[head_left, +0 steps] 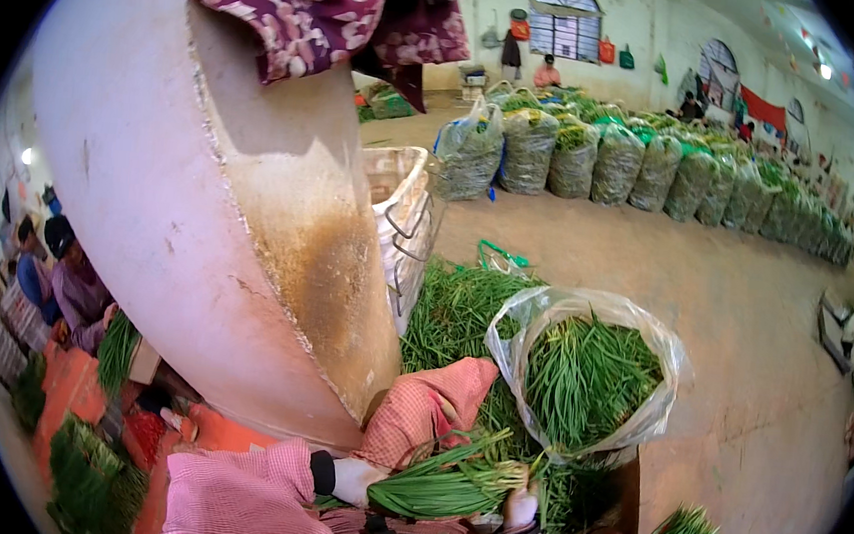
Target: The person sorts green stalks into bundles and secures them with a red tie on a wooden board.
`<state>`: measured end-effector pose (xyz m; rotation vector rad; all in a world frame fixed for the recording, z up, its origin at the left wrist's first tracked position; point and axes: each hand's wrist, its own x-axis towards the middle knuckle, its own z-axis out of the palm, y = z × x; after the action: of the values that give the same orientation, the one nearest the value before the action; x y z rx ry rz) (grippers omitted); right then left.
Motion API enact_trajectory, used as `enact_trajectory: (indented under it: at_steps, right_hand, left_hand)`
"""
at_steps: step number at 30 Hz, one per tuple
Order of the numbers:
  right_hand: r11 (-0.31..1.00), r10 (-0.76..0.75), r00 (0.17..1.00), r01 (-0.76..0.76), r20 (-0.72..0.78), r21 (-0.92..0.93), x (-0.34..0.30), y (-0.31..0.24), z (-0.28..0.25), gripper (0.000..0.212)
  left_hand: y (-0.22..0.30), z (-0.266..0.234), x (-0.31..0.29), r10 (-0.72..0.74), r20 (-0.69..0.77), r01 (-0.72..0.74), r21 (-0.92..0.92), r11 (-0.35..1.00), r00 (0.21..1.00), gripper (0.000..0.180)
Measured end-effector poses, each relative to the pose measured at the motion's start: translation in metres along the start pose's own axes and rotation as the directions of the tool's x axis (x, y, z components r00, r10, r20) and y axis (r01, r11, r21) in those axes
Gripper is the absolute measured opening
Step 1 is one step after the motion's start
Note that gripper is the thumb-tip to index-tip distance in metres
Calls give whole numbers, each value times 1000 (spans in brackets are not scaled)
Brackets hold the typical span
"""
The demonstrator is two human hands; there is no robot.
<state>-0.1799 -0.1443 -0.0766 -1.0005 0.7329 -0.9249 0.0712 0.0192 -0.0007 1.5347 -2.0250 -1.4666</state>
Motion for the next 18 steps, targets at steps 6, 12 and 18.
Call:
enact_trajectory:
  at_steps: [6, 12, 18]
  right_hand:
    - [892, -79, 950, -68, -301, -448, 2, -9, -3, 37]
    - [279, 245, 891, -443, -383, -852, 61, 53, -194, 38]
    - [420, -158, 832, 544, 532, -726, 19, -161, 29, 62]
  left_hand:
    - [35, -11, -4, -139, -99, 155, 180, 971, 985, 38]
    - [30, -21, -25, -102, -92, 134, 481, 867, 990, 62]
    - [40, -37, 0, 63, -18, -36, 647, 762, 998, 62]
